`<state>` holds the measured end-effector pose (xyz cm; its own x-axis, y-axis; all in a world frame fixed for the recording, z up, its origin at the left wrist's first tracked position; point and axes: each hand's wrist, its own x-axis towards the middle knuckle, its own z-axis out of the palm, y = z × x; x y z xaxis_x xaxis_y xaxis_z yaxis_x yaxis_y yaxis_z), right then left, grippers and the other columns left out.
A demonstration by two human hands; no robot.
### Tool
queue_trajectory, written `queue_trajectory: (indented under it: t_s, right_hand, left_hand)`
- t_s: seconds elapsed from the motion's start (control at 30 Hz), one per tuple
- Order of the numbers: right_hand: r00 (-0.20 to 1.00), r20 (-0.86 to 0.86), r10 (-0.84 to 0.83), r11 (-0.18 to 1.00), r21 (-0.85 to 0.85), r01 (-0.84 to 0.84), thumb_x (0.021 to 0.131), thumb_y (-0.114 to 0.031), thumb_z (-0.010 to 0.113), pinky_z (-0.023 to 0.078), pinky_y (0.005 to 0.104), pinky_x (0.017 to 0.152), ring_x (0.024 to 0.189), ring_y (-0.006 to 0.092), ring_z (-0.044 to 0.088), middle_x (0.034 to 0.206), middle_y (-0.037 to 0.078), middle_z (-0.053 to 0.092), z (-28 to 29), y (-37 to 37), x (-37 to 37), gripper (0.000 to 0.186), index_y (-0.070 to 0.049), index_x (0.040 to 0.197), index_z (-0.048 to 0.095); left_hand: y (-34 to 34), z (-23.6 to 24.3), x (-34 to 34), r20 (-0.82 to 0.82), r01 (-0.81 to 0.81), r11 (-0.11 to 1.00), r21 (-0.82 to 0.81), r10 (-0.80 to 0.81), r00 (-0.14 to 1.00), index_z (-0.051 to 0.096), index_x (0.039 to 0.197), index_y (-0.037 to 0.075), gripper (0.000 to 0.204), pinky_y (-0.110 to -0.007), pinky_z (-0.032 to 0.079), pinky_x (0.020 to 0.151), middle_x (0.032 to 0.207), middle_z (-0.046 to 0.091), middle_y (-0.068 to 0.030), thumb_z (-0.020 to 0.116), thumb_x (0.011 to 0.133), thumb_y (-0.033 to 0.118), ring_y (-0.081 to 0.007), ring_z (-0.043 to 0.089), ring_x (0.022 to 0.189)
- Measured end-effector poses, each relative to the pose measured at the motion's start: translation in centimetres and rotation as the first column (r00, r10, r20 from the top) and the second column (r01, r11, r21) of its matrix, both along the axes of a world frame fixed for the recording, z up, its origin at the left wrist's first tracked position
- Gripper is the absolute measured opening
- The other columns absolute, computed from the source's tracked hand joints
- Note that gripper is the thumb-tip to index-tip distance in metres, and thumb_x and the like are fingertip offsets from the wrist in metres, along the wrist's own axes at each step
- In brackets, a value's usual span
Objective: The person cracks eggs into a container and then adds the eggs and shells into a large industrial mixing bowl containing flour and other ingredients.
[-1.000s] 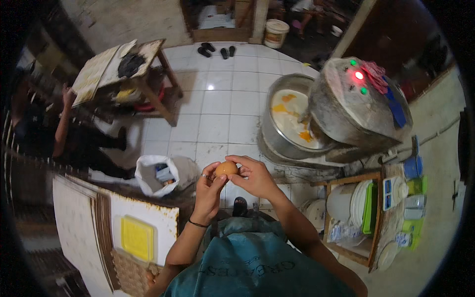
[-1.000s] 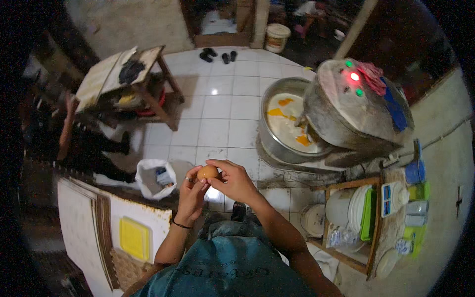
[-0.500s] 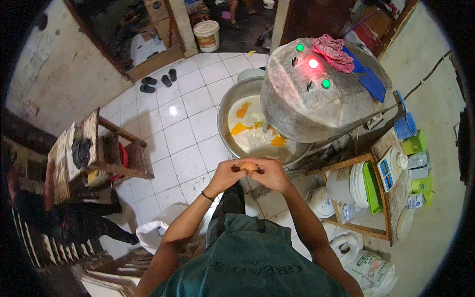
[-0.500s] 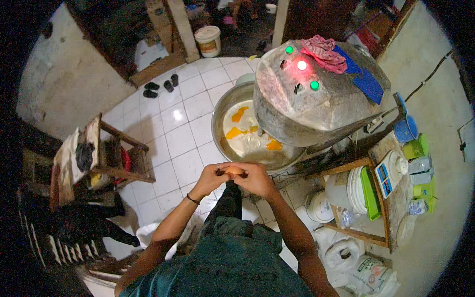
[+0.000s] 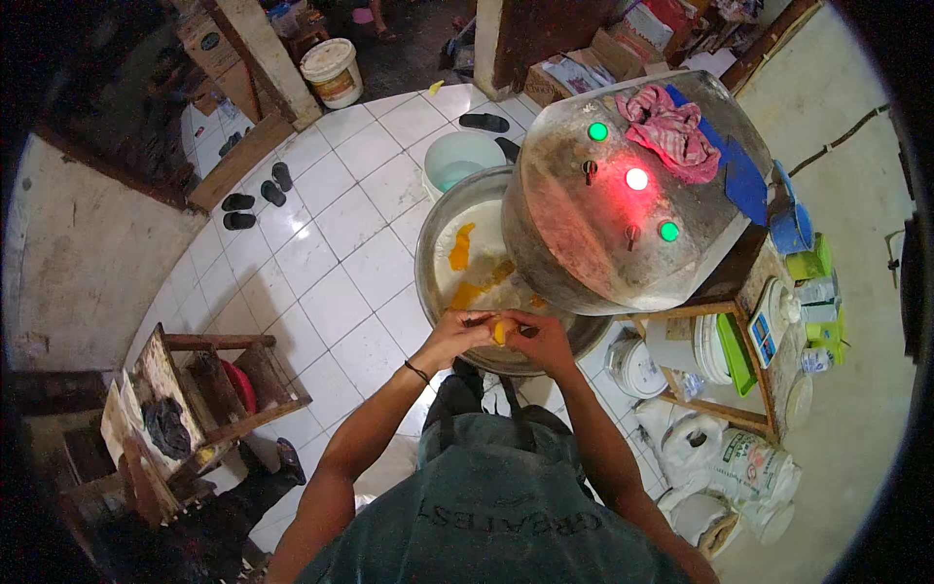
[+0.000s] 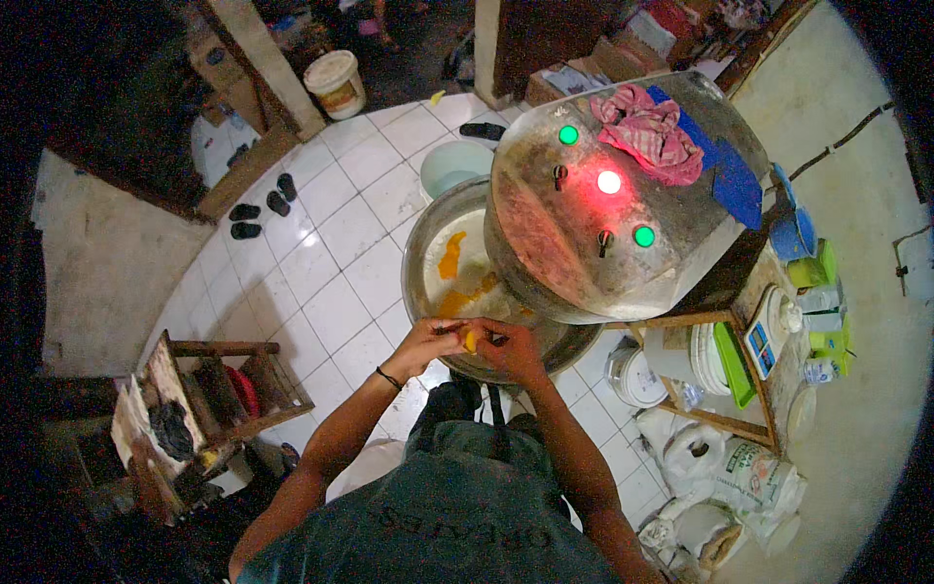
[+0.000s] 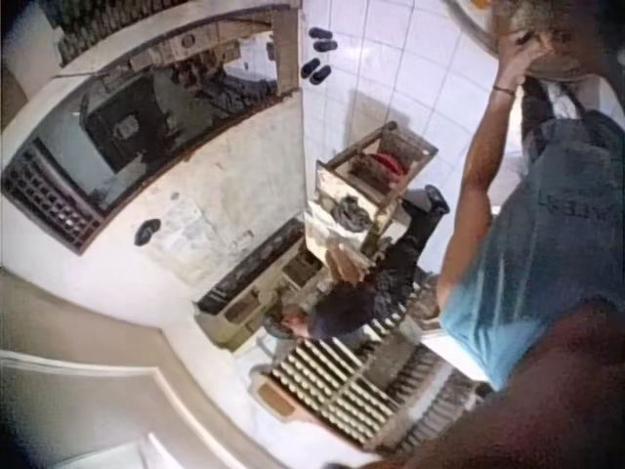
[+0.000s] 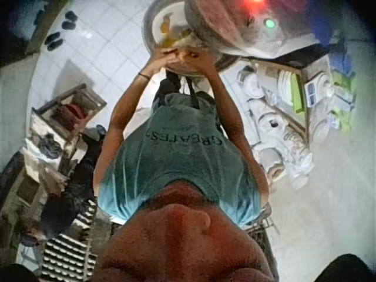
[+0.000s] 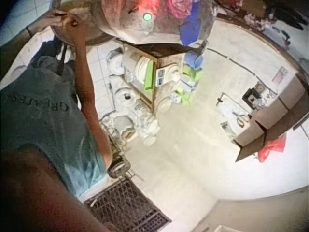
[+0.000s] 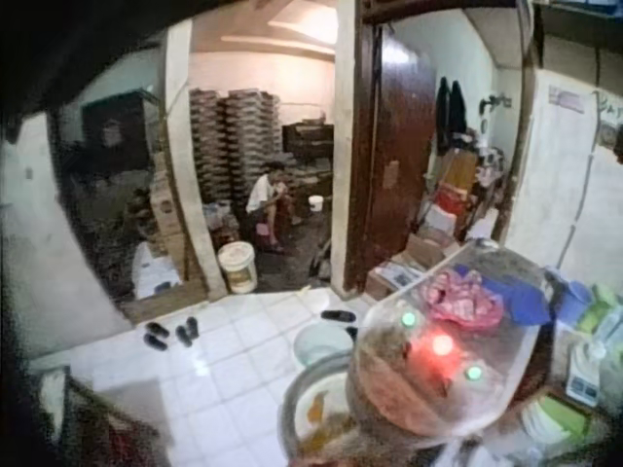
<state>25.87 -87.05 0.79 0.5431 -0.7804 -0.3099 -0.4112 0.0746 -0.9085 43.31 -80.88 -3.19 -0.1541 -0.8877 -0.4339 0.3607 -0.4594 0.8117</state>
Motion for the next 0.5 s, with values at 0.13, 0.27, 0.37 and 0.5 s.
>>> queue_trajectory:
  t_s: [0.13, 0.27, 0.37, 0.5]
  right_hand:
    - [0.99, 0.092, -0.107, 0.97, 0.229, 0.084, 0.072, -0.007, 0.06, 0.048, 0.0226, 0.067, 0.069, 0.0107, 0.059, 0.08, 0.008, 0.063, -0.4, -1.0, 0.8, 0.042, 0.004, 0.112, 0.055]
    - [0.943, 0.222, -0.249, 0.933, 0.315, 0.172, 0.073, -0.008, 0.062, 0.048, 0.0238, 0.067, 0.07, 0.0102, 0.058, 0.086, 0.007, 0.062, -0.7, -1.7, 1.4, 0.043, 0.004, 0.114, 0.053]
    - [0.995, 0.058, -0.076, 0.997, -0.023, 0.077, 0.072, -0.012, 0.062, 0.049, 0.0259, 0.068, 0.073, 0.0131, 0.06, 0.095, 0.008, 0.062, -0.1, -2.4, 1.2, 0.043, -0.009, 0.115, 0.056]
    - [0.979, -0.178, 0.105, 0.891, -0.421, -0.172, 0.068, -0.011, 0.063, 0.05, 0.0311, 0.069, 0.076, 0.0213, 0.06, 0.088, 0.011, 0.061, 4.8, -2.9, 1.5, 0.036, -0.013, 0.104, 0.061]
  left_hand:
    - [-1.0, 0.1, 1.6, -0.117, -0.031, 0.992, 0.121, 0.046, 0.992, 0.053, 0.114, -0.001, 0.035, -0.027, 0.049, 0.08, 0.097, 0.06, -0.0055, 0.059, 0.082, 0.011, -0.0134, 0.059, 0.085]
    - [-2.1, -0.2, 2.9, -0.223, -0.078, 0.984, 0.161, 0.113, 0.968, 0.052, 0.113, -0.004, 0.036, -0.027, 0.049, 0.079, 0.091, 0.061, -0.0047, 0.06, 0.082, 0.011, -0.0139, 0.059, 0.083]
    - [-3.4, 0.6, 4.6, 0.101, 0.02, 0.996, -0.092, -0.011, 0.995, 0.052, 0.113, -0.005, 0.035, -0.027, 0.049, 0.078, 0.09, 0.061, -0.0048, 0.06, 0.082, 0.011, -0.0159, 0.06, 0.083]
    - [-5.9, 6.8, 5.5, 0.803, 0.413, 0.899, -0.144, -0.138, 0.579, 0.057, 0.11, 0.003, 0.042, -0.027, 0.047, 0.078, 0.101, 0.062, -0.012, 0.065, 0.069, 0.011, -0.0183, 0.062, 0.084]
